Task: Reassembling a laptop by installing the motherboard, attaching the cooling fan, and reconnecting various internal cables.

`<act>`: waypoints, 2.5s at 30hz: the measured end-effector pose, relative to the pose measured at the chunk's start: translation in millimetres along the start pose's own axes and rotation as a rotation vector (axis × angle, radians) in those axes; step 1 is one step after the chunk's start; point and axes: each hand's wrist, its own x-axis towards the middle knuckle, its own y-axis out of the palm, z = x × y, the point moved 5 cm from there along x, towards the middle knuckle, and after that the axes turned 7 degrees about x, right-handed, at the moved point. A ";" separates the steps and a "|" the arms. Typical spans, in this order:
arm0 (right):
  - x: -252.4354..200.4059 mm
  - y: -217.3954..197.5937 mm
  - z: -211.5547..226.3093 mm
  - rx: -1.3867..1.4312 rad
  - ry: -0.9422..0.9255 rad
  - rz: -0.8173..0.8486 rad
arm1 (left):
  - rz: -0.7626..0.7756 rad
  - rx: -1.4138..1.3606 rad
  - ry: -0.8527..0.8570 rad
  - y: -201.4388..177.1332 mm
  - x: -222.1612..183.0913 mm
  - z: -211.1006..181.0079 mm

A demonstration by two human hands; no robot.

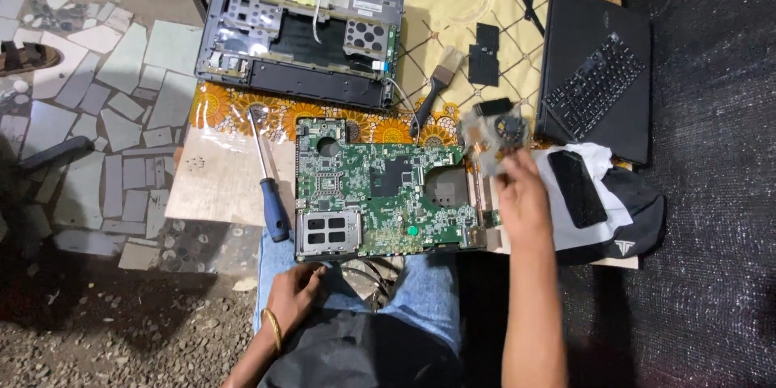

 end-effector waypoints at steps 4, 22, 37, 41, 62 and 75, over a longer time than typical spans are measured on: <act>-65.9 16.2 -22.8 0.167 0.030 0.025 | 0.050 0.086 0.239 -3.0 -28.3 -41.4; -155.3 56.6 -99.2 0.155 0.346 0.297 | 0.075 -0.436 0.378 -77.5 -2.8 -209.9; -158.9 59.8 -113.8 0.117 0.237 0.299 | -0.047 -0.741 0.205 -79.6 -14.6 -182.9; -173.2 58.3 -126.9 0.121 0.243 0.232 | -0.152 -0.884 0.173 -72.8 -25.0 -176.7; -174.6 97.5 -139.9 -0.080 0.238 -0.026 | -0.214 -1.189 0.144 4.5 -56.9 -148.2; -144.4 80.3 -118.1 -0.056 0.239 0.140 | -0.069 -1.044 0.251 -5.0 -55.3 -118.1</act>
